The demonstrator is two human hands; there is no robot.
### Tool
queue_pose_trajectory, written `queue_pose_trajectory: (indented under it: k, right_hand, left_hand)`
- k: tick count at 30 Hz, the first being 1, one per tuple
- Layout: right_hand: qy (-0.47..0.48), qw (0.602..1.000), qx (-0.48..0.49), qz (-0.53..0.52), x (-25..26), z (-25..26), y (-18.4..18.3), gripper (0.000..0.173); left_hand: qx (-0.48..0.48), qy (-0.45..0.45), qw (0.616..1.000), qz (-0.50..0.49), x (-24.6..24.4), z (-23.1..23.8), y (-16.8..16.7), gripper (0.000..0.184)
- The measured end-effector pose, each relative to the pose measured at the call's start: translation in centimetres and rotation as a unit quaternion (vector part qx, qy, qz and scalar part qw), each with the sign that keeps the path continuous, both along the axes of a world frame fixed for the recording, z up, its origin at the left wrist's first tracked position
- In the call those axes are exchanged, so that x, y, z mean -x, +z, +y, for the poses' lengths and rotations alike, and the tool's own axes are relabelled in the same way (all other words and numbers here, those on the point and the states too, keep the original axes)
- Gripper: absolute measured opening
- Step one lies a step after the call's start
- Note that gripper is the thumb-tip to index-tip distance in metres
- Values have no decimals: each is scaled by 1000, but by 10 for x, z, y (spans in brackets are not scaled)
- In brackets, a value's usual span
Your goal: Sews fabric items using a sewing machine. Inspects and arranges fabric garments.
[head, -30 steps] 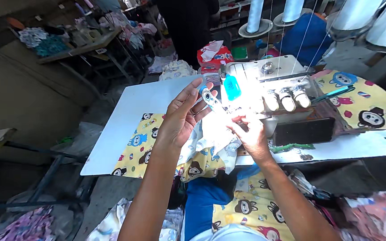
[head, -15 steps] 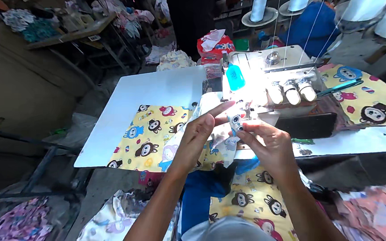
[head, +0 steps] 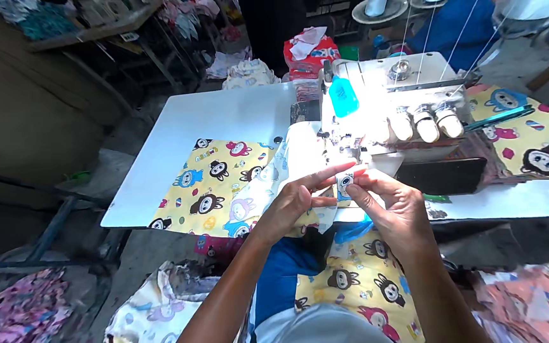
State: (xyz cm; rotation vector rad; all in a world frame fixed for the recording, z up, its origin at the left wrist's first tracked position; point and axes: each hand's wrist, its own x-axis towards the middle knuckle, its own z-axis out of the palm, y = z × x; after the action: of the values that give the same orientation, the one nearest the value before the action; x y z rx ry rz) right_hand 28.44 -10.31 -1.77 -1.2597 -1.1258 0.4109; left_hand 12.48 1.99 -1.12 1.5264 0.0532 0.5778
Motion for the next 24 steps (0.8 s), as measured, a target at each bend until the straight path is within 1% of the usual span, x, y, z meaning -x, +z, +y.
queue_pose_trajectory:
  k: [3,4,5,6,7,8,9,10,11,12,15,17,19,22,23,24]
  right_hand:
    - [38,998,1,43,-1,-2,-2,12]
    - [52,997,5,55,-1,-4,-2,11]
    - [64,996,10,60,-1,-6,-1,10]
    - [73,995,12,63,-2,-8,0,9]
    - [79,995,11,63,-3,-11,2,9]
    - [84,994,13,62,-3,-13,3,10]
    - [89,994,15,60,-3,-16,5,11]
    - [93,994,15,60,-3,-17,6,11]
    - [94,994,16,60,-3,-18,7,11]
    - [91,994,15,59,-3,-18,6,11]
    - [66,996,5,53,-5,-17,4,6]
    - [46,998,-2,51,-7,-17,2,4]
    - [34,998,-10,51,-8,-17,0,7]
    - [21,998,-20,56,-9,-18,-2,11]
    - [17,998,-22,59,-10,-18,-2,12]
    - [10,998,-22,62,-10,-17,-1,12]
  left_hand:
    - [-20,-2,1000,2,2,-2,0,72]
    - [-45,11,999,12,2,-2,1,71]
    - [-85,48,995,36,4,-1,4,67]
    - [-139,105,982,75,5,3,7,57]
    - [-195,166,960,116,4,10,10,41]
    - [-249,220,932,145,1,22,12,29]
    - [-299,262,904,159,-5,36,12,23]
    - [-343,282,881,166,-11,51,12,20]
    - [-380,280,865,168,-16,63,12,19]
    - [-409,257,859,167,-21,73,13,18]
    - [-452,143,864,168,-36,94,15,22]
    - [-481,92,853,182,-42,100,20,22]
    - [-531,61,824,187,-44,101,25,17]
    - [-608,52,758,229,-33,88,38,21]
    - [-624,53,740,245,-26,81,45,23]
    - [-633,49,732,249,-19,72,51,22]
